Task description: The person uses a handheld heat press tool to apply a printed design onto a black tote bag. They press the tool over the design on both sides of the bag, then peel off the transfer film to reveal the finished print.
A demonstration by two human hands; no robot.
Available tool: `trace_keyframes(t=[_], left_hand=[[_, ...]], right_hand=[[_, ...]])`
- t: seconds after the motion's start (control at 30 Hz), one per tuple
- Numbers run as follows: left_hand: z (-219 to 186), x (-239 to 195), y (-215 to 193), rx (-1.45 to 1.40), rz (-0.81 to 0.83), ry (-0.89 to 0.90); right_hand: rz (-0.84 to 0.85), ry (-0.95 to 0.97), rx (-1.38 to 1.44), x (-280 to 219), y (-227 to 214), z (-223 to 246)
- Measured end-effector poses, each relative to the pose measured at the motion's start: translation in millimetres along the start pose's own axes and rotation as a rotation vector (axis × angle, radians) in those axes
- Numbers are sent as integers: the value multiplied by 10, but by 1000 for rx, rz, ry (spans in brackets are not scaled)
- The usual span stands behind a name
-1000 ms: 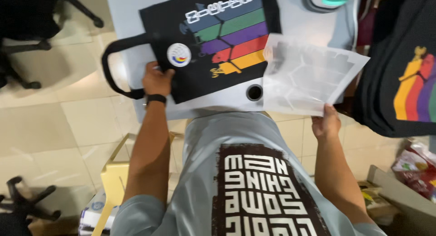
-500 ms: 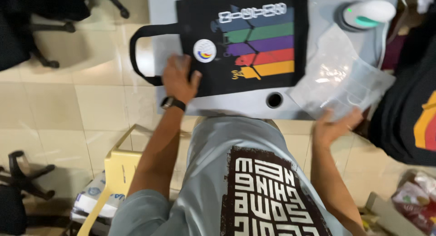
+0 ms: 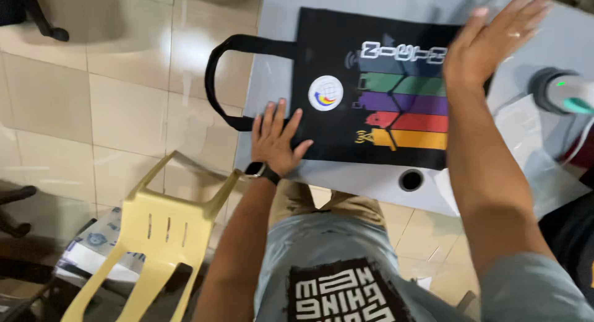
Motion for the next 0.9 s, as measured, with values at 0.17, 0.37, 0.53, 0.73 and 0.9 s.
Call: trace_keyframes(t=[0.17,0.37,0.53,0.73,0.9], left_hand=[[21,-12,56,-103,-67,20],[30,13,47,-130,-54,21],[-15,-14,-27,-134,-87,31],[-30,-23,-11,-98,-111,43],[-14,47,-70,-162,-171,45]], right_hand=[[-260,-1168,773,-2053,-83,1304],[-470,61,416,377,647,-531],[-703,-999,789,-1543,-272,1098],[-617,-1126,945,-1707,-260,1254],[-465,-1017,1000,-1449,-401,1292]])
Point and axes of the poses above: each hand's wrist, its own x-axis towards the middle knuckle, its own y-axis out of the palm, z = x × y, the point moved 7 cm from there along x, towards the middle knuckle, and after that the axes turned 3 degrees about -z, right-handed, at the moved point
